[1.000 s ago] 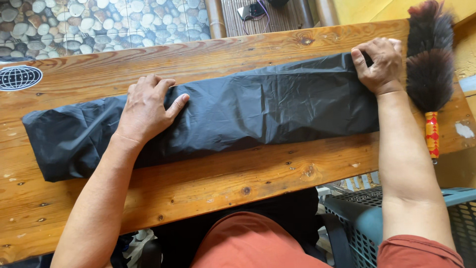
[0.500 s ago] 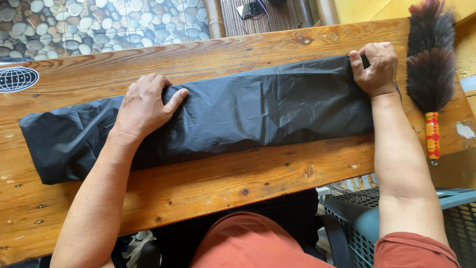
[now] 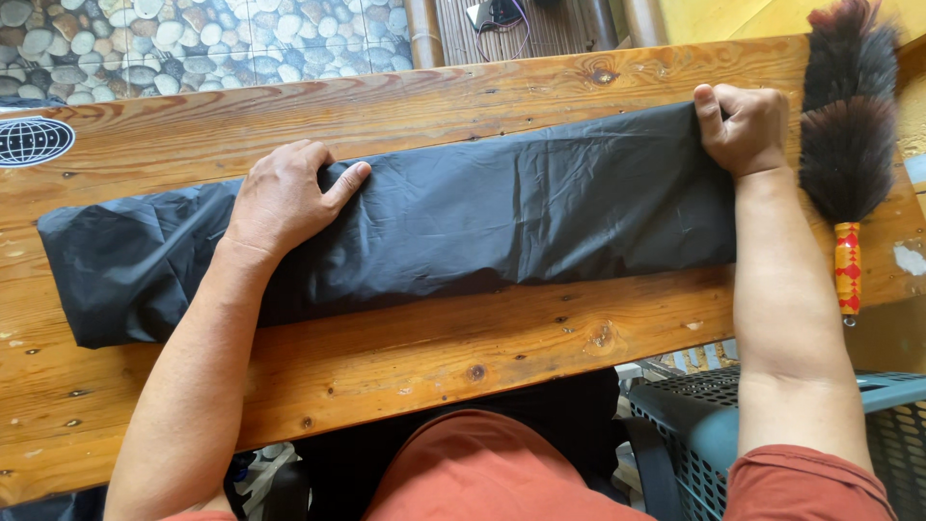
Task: The person folds a large black plastic sheet on a wooden table. They use a brush to smooth the sheet and then fold it into a compact rectangular shape.
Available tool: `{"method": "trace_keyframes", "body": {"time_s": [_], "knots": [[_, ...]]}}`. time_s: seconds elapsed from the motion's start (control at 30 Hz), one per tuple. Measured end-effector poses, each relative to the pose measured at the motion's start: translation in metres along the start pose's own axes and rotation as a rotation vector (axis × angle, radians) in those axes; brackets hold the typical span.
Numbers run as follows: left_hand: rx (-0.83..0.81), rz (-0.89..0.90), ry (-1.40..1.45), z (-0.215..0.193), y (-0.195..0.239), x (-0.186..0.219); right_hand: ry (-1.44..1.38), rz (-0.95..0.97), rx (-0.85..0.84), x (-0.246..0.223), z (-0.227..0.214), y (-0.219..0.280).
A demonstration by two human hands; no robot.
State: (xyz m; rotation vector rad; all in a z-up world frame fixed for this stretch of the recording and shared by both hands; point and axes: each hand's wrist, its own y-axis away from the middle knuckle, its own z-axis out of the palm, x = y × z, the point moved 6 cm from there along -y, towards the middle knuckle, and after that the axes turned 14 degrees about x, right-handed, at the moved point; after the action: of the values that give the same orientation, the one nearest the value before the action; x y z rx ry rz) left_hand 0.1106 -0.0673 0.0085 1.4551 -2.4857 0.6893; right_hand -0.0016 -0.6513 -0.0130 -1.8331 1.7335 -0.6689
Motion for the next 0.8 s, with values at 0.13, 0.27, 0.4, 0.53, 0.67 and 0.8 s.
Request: {"method": "trace_keyframes", "body": {"time_s": [0.13, 0.27, 0.4, 0.53, 0.67, 0.8], "knots": [[-0.026, -0.049, -0.013, -0.001, 0.001, 0.000, 0.033, 0.071, -0.279, 0.009, 0.018, 0.001], [0.048, -0.014, -0.031, 0.004, 0.001, -0.003, 0.197, 0.026, -0.322, -0.002, 0.017, -0.007], [0.144, 0.064, -0.055, 0.008, 0.003, -0.005, 0.319, -0.145, -0.349, -0.021, 0.020, -0.017], [0.237, 0.150, -0.060, 0.011, 0.007, -0.004, 0.100, -0.196, -0.003, -0.152, -0.018, -0.061], [0.216, 0.158, -0.068, 0.015, 0.006, -0.005, -0.281, -0.197, -0.144, -0.340, -0.036, -0.071], [0.312, 0.209, -0.002, 0.008, 0.008, -0.005, -0.320, -0.183, -0.331, -0.419, -0.009, -0.042]]}}
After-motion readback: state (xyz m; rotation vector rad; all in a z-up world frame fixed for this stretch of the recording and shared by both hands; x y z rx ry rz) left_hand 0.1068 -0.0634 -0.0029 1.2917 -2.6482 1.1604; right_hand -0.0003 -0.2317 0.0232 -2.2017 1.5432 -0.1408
